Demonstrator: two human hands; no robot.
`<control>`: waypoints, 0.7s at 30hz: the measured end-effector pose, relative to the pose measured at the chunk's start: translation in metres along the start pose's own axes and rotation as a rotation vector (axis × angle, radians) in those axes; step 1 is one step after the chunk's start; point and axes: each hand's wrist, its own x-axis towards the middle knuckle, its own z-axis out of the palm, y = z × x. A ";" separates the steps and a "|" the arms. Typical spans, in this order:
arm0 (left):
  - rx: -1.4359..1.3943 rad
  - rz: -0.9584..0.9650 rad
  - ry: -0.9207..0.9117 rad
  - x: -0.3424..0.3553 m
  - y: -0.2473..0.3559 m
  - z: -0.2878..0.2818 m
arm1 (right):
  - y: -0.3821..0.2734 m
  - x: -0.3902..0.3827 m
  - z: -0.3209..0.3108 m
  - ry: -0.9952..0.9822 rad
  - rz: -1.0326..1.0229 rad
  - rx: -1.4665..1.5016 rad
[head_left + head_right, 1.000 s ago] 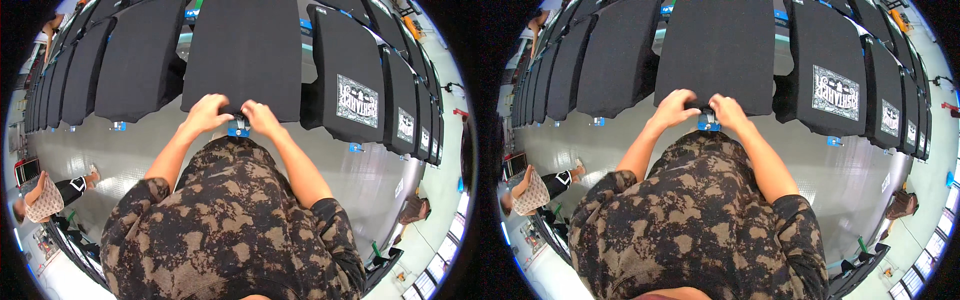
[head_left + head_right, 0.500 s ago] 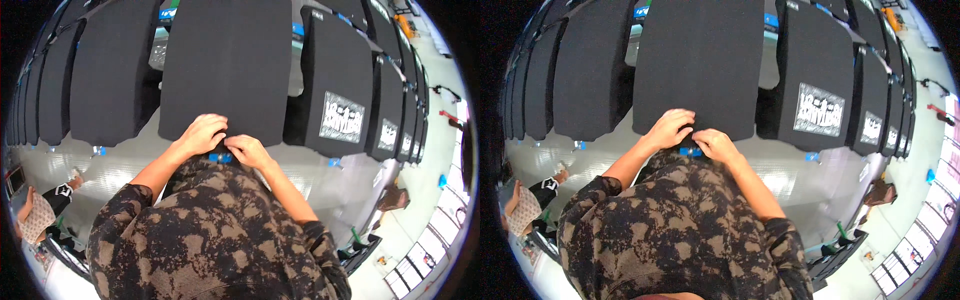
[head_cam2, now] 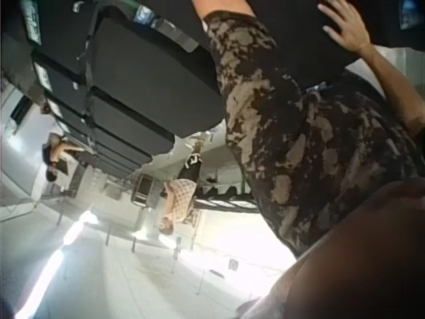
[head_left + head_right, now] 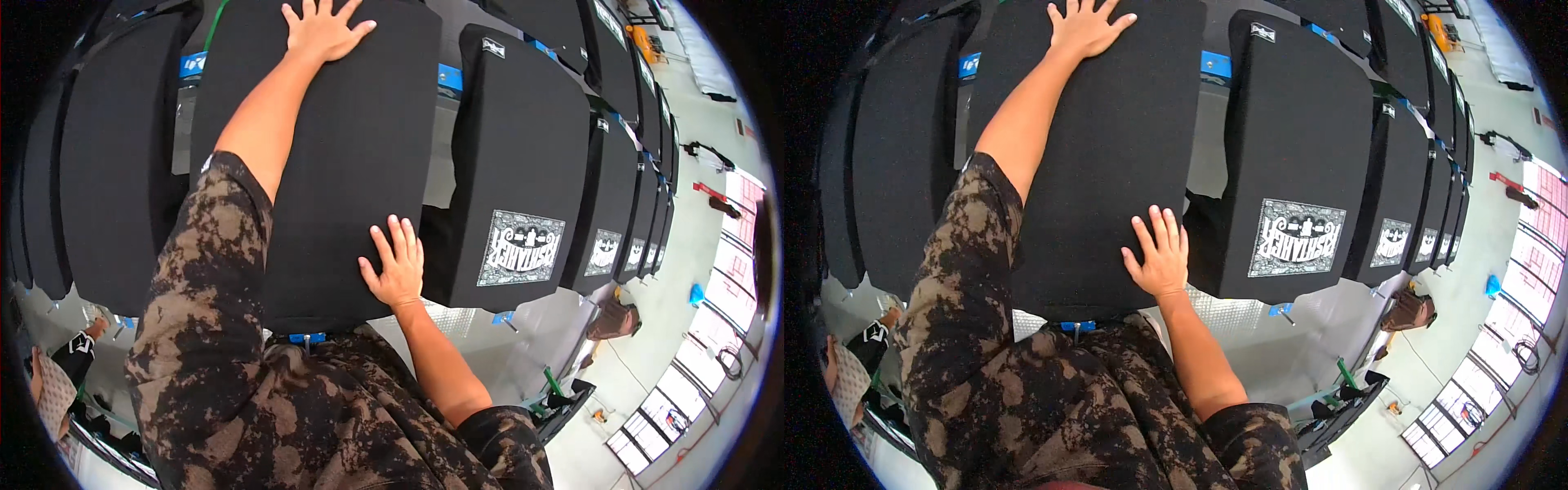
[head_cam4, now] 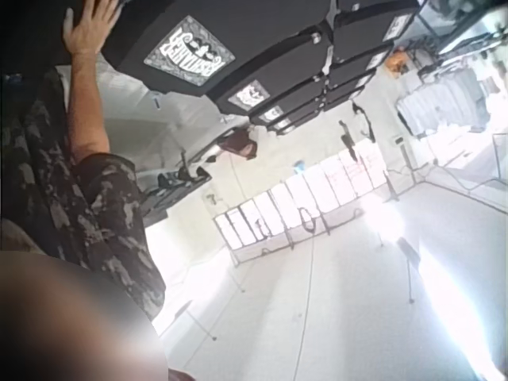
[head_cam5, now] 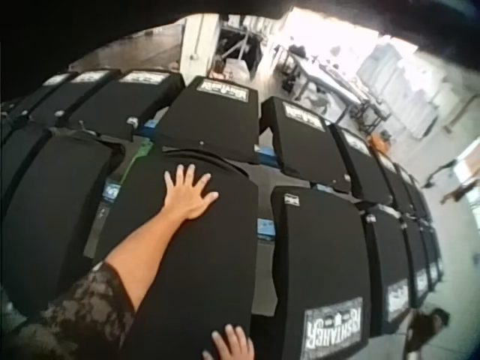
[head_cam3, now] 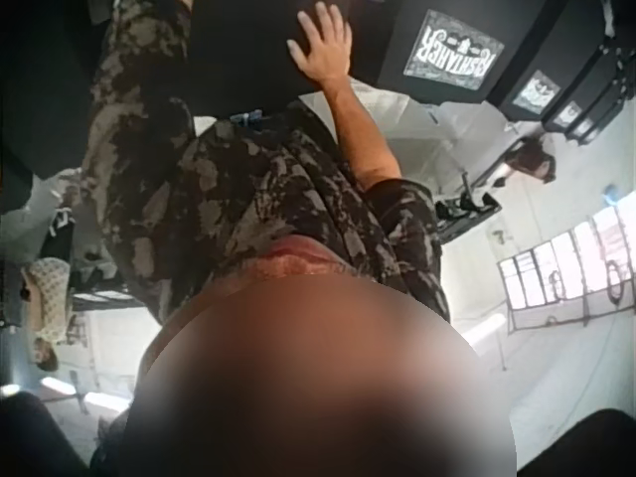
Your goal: Placing black t-shirts onto printing platens in a screen printing facility.
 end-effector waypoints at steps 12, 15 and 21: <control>0.144 0.019 0.204 -0.144 0.014 0.037 | -0.002 -0.001 -0.003 0.097 -0.028 0.080; 0.158 -0.080 0.151 -0.220 0.032 0.045 | 0.003 -0.005 -0.004 0.160 -0.062 0.128; 0.170 -0.441 0.133 -0.369 0.081 0.075 | 0.120 0.009 -0.066 -0.541 -0.039 1.097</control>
